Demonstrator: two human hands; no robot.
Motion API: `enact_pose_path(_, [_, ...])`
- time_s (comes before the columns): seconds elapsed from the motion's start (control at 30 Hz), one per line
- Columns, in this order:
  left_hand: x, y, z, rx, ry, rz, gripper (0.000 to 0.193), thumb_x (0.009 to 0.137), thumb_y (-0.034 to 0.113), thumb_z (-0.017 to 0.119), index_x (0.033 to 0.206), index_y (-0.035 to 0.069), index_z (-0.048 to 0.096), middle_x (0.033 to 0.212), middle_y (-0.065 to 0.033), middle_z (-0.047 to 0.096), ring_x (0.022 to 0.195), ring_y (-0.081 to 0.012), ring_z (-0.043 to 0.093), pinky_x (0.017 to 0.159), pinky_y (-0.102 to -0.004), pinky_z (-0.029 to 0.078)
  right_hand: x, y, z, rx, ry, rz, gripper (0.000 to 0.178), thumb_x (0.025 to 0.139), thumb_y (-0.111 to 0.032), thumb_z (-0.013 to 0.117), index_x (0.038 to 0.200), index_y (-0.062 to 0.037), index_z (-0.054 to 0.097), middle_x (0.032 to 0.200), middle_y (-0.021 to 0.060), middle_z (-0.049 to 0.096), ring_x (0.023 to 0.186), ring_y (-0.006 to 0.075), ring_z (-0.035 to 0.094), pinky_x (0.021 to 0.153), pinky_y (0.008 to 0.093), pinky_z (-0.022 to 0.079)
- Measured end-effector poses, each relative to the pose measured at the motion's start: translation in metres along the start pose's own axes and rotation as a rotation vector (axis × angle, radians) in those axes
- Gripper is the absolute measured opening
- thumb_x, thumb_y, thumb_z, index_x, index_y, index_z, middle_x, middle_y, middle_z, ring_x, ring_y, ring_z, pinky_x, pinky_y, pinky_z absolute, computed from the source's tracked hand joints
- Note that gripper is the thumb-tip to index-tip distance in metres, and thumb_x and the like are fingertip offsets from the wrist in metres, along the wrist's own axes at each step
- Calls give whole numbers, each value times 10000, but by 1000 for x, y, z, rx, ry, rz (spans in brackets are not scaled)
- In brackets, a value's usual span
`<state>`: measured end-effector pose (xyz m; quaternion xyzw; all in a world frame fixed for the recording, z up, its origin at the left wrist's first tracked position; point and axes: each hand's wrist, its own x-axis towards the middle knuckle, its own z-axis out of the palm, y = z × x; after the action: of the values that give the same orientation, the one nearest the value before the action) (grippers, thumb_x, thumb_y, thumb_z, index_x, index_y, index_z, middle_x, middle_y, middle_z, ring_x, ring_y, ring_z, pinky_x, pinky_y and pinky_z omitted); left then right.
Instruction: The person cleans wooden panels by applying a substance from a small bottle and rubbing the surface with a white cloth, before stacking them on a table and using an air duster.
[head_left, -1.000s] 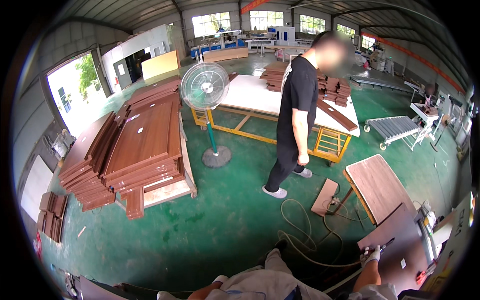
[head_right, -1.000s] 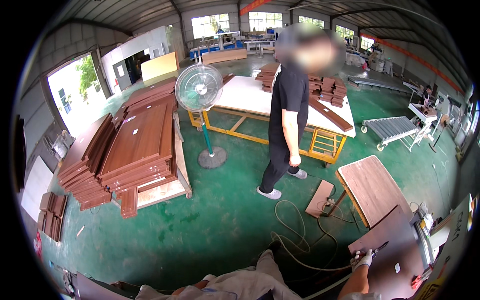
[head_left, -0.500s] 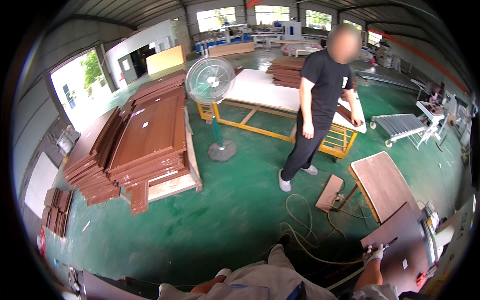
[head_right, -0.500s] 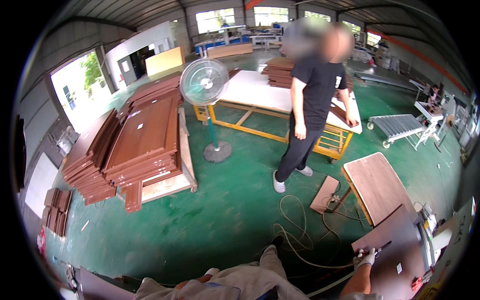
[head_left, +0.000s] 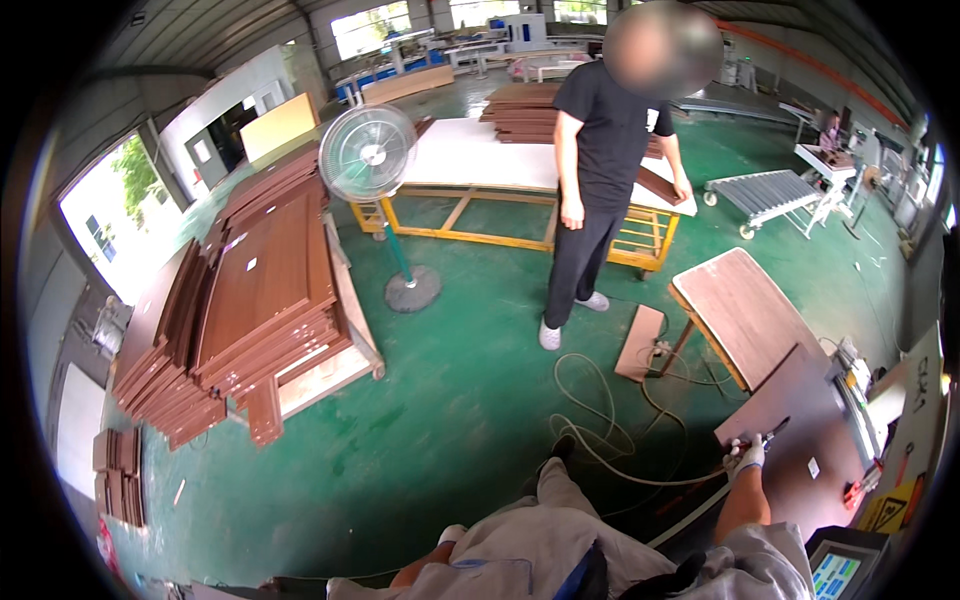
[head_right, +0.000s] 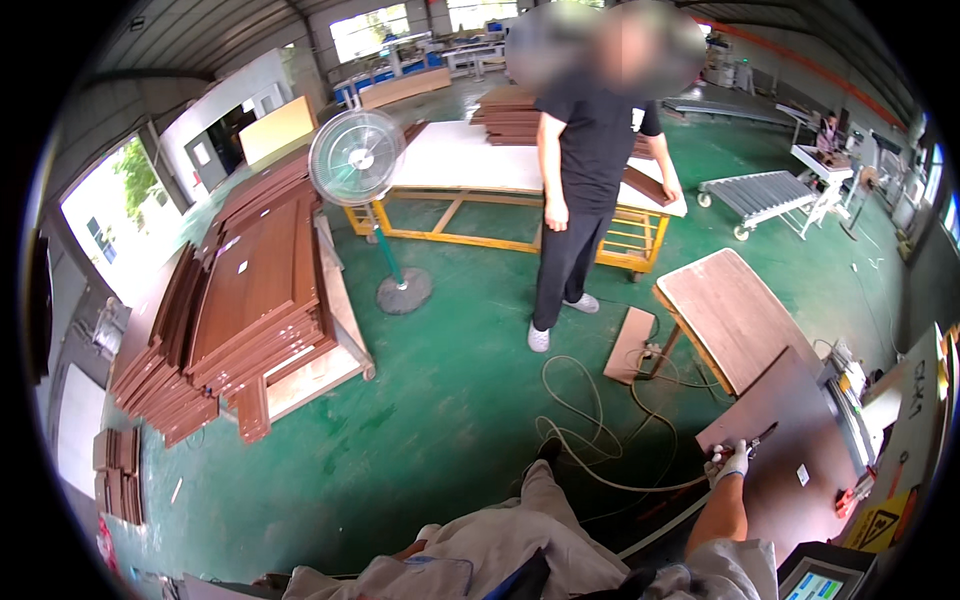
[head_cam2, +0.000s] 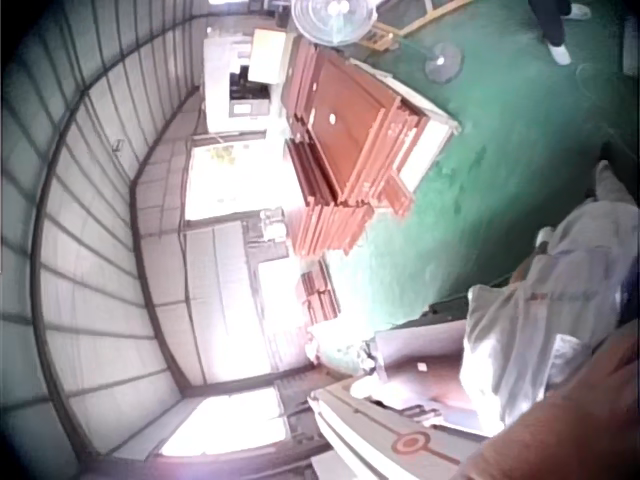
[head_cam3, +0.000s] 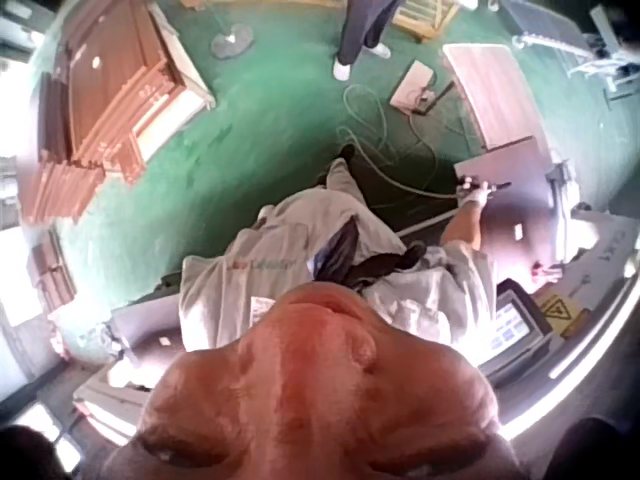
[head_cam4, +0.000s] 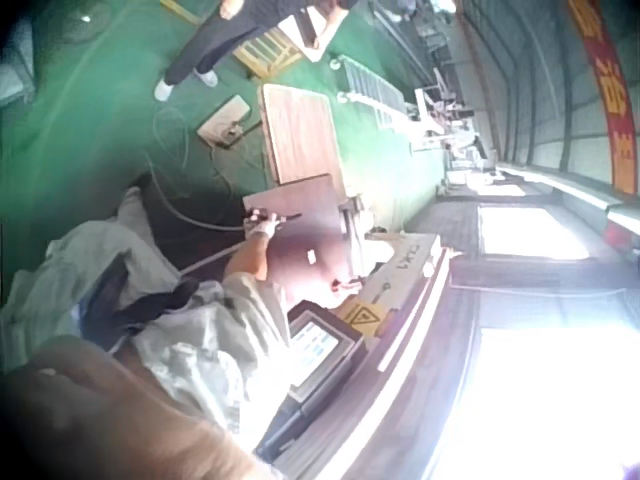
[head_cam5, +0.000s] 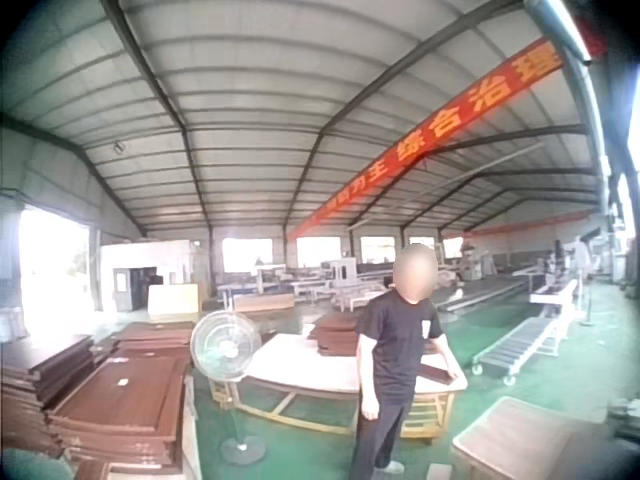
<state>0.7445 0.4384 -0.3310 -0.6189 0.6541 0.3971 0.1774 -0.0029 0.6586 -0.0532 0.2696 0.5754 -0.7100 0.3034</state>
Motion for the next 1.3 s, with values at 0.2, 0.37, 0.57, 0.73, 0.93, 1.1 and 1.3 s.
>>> enact_pose_path(0.2, [-3, -8, -3, -164, -32, 19, 298, 868, 308, 689, 1086, 130, 787, 1133, -157, 747, 1092, -344, 699, 907, -435, 545, -14, 8, 14, -31, 4, -74, 694, 980, -726, 392, 668, -132, 571, 456, 1, 458, 333, 165, 312, 344, 286, 281])
enact_pose_path(0.37, [-7, -14, -4, -160, -30, 14, 305, 888, 307, 671, 1096, 115, 784, 1104, -141, 758, 1091, -324, 699, 921, -421, 530, -9, 18, 25, -54, 13, -50, 731, 968, -744, 401, 638, -114, 571, 423, -2, 399, 322, 160, 274, 338, 275, 269])
enact_pose_path(0.57, [-17, -17, -5, -53, -21, 29, 373, 850, 389, 672, 1063, 106, 791, 1126, -180, 744, 1101, -351, 696, 934, -434, 528, -10, 18, 27, -9, -4, -26, 718, 1005, -709, 373, 638, -123, 566, 448, 5, 434, 329, 170, 297, 349, 300, 280])
enact_pose_path(0.73, [-29, 9, -41, -1, -156, 82, 382, 831, 396, 672, 1044, 102, 794, 1106, -198, 742, 1089, -366, 697, 928, -441, 533, -25, 10, 14, -24, 25, -18, 730, 999, -731, 337, 638, -135, 556, 441, -11, 421, 334, 155, 276, 351, 276, 265])
enact_pose_path(0.93, [-2, 44, -128, 776, -52, 366, 249, 879, 335, 679, 791, 128, 785, 871, -88, 762, 858, -310, 728, 696, -445, 553, -6, 26, 2, -48, -43, -7, 493, 1005, -642, 459, 806, -205, 568, 652, -12, 620, 445, 167, 456, 451, 359, 385])
enact_pose_path(1.1, [66, 145, -202, 573, -8, 374, 223, 890, 146, 590, 833, 42, 778, 861, -178, 754, 803, -345, 732, 729, -440, 574, -52, 16, 16, 82, 15, -52, 295, 952, -532, 588, 897, -243, 570, 729, -61, 592, 648, 128, 577, 528, 333, 374])
enact_pose_path(1.3, [90, 318, -162, -817, -458, 118, 68, 911, 13, 645, 860, 49, 671, 610, -35, 561, 503, -151, 550, 441, -318, 408, -63, 6, 29, -43, 225, -45, 385, 975, -562, 571, 1031, -184, 623, 794, 26, 717, 498, 171, 541, 593, 439, 492])
